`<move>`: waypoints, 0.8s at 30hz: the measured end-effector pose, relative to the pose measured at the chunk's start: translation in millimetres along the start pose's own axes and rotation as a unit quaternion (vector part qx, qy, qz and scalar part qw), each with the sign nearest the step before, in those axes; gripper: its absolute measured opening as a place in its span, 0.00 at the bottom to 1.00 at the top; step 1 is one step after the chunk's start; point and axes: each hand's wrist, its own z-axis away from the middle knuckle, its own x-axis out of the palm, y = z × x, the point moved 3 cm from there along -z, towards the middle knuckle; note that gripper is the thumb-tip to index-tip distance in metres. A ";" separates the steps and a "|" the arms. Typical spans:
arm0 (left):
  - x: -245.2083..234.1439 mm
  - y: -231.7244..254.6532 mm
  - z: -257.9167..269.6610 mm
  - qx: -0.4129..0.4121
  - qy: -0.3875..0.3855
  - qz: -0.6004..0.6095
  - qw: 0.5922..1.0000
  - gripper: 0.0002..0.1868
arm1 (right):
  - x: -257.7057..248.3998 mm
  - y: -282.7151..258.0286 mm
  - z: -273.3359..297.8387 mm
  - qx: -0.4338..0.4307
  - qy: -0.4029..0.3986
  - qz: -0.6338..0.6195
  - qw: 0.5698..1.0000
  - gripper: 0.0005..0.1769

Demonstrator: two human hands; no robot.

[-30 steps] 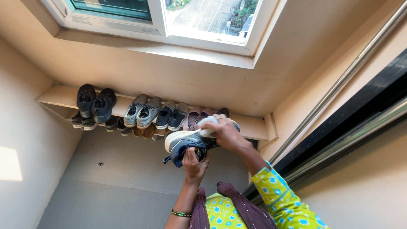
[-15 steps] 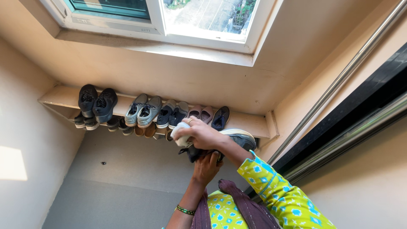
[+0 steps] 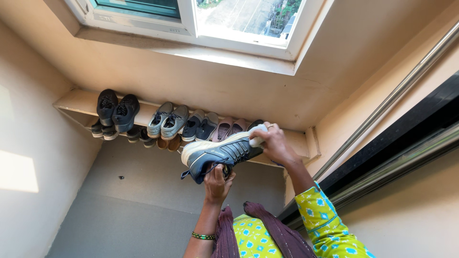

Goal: The person holds a dark sneaker and wipes its upper and sole with a white cloth. The person rotates the shoe to clean different sides and continues wiping until the end of the clip.

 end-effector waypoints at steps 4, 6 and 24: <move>11.1 14.9 -3.3 0.022 0.009 -0.006 1.000 0.26 | 19.5 -46.9 -0.3 -0.147 0.008 -0.105 0.984 0.36; 14.6 21.0 -3.3 0.041 0.022 -0.019 0.999 0.27 | 27.8 -66.9 0.4 -0.217 -0.002 -0.150 0.965 0.37; 2.0 12.7 -5.2 0.002 0.029 0.000 1.000 0.25 | -10.3 -12.3 -9.1 -0.072 0.082 0.051 0.993 0.38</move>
